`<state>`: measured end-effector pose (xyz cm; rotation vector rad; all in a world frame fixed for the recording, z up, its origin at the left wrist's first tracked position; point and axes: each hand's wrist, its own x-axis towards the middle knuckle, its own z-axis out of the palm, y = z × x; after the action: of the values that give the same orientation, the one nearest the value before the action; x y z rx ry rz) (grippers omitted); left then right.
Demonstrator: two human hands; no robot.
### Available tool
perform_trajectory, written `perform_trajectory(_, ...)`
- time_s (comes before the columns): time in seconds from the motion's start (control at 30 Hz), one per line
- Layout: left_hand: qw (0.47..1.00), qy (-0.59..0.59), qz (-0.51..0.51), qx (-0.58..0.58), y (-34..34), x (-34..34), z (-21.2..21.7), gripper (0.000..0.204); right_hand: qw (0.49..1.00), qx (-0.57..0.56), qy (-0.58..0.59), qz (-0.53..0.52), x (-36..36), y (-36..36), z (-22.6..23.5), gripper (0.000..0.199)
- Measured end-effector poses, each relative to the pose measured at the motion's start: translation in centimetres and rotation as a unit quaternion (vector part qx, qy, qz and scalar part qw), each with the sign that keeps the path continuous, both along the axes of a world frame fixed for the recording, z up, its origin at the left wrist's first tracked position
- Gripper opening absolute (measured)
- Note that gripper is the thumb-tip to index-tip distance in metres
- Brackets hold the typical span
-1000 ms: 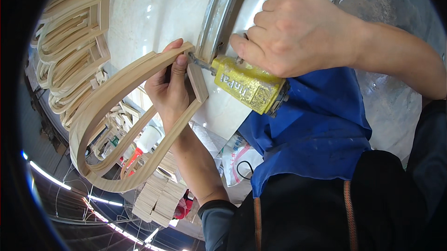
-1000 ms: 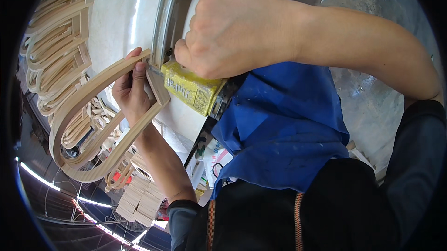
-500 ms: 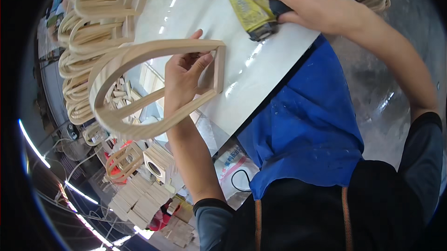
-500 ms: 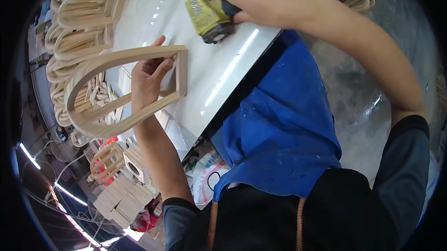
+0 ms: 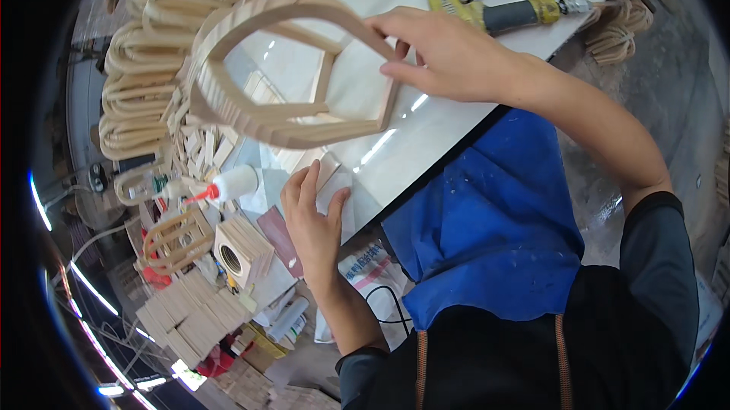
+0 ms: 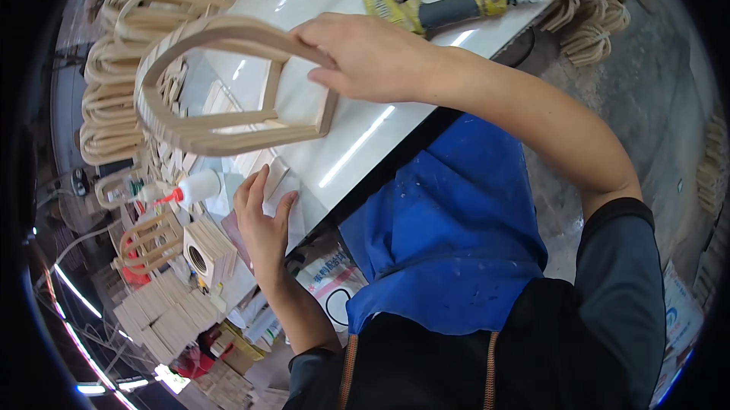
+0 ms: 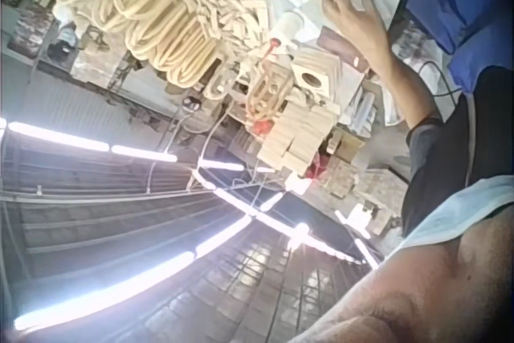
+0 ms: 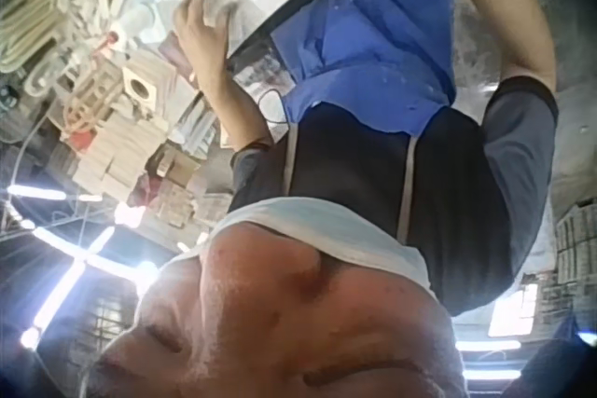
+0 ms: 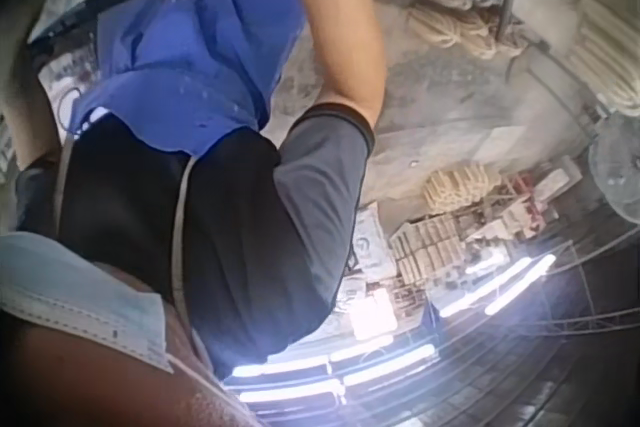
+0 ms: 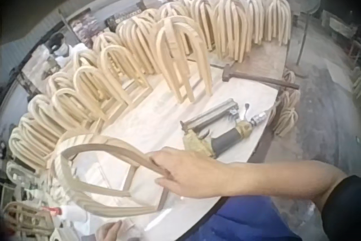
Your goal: Assembling wooden chair frames by applying glue and using a pneumatic nail gun to join pieces.
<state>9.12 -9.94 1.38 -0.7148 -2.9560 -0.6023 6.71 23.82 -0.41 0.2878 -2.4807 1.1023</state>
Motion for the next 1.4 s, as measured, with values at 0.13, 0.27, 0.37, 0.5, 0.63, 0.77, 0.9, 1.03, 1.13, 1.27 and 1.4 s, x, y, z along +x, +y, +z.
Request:
perform_trajectory(0.13,0.996,0.042,0.038,-0.064,-3.7,-0.2,-1.6,0.042,0.997,-0.034,-0.073,-0.017,0.2,-1.1,0.7,0.027)
perform_trajectory(0.27,0.997,0.037,0.049,-0.055,-3.8,-0.6,-2.2,0.036,0.991,-0.089,-0.083,-0.055,1.9,-4.0,0.5,0.018)
perform_trajectory(0.37,0.996,0.049,0.037,-0.059,-3.8,-0.8,-2.3,0.033,0.984,-0.153,-0.094,-0.003,3.5,-5.6,-0.4,0.031)
perform_trajectory(0.5,0.993,0.085,0.007,-0.078,-4.0,-0.5,-2.4,0.031,0.984,-0.171,-0.036,0.036,6.2,-7.2,-0.8,0.04)
perform_trajectory(0.63,0.992,0.12,-0.007,-0.043,-3.2,0.1,-2.1,0.025,0.967,-0.188,-0.162,0.057,10.4,-7.7,-1.8,0.04)
perform_trajectory(0.77,0.98,-0.026,0.005,0.195,2.0,3.4,-2.6,0.021,0.922,-0.317,-0.216,0.05,12.3,-9.7,-1.3,0.034)
perform_trajectory(0.9,0.949,-0.125,0.011,0.289,6.9,5.5,-3.5,0.02,0.887,-0.388,-0.25,0.024,12.5,-9.2,-1.4,0.03)
perform_trajectory(1.03,0.948,-0.117,-0.008,0.296,7.6,5.2,-4.8,0.037,0.894,-0.392,-0.218,-0.003,12.1,-7.1,-1.8,0.024)
perform_trajectory(1.13,0.963,0.061,-0.002,0.263,7.8,2.7,-6.1,0.057,0.985,-0.163,-0.045,-0.018,10.5,-4.7,-0.9,0.024)
perform_trajectory(1.27,0.986,0.103,-0.052,0.122,7.2,-0.7,-5.5,0.069,0.992,0.123,0.036,-0.021,7.2,-2.5,-0.4,0.022)
perform_trajectory(1.4,0.985,0.069,-0.118,0.102,6.5,-3.2,-6.1,0.062,0.969,0.244,0.014,-0.018,4.6,-2.5,-2.2,0.015)
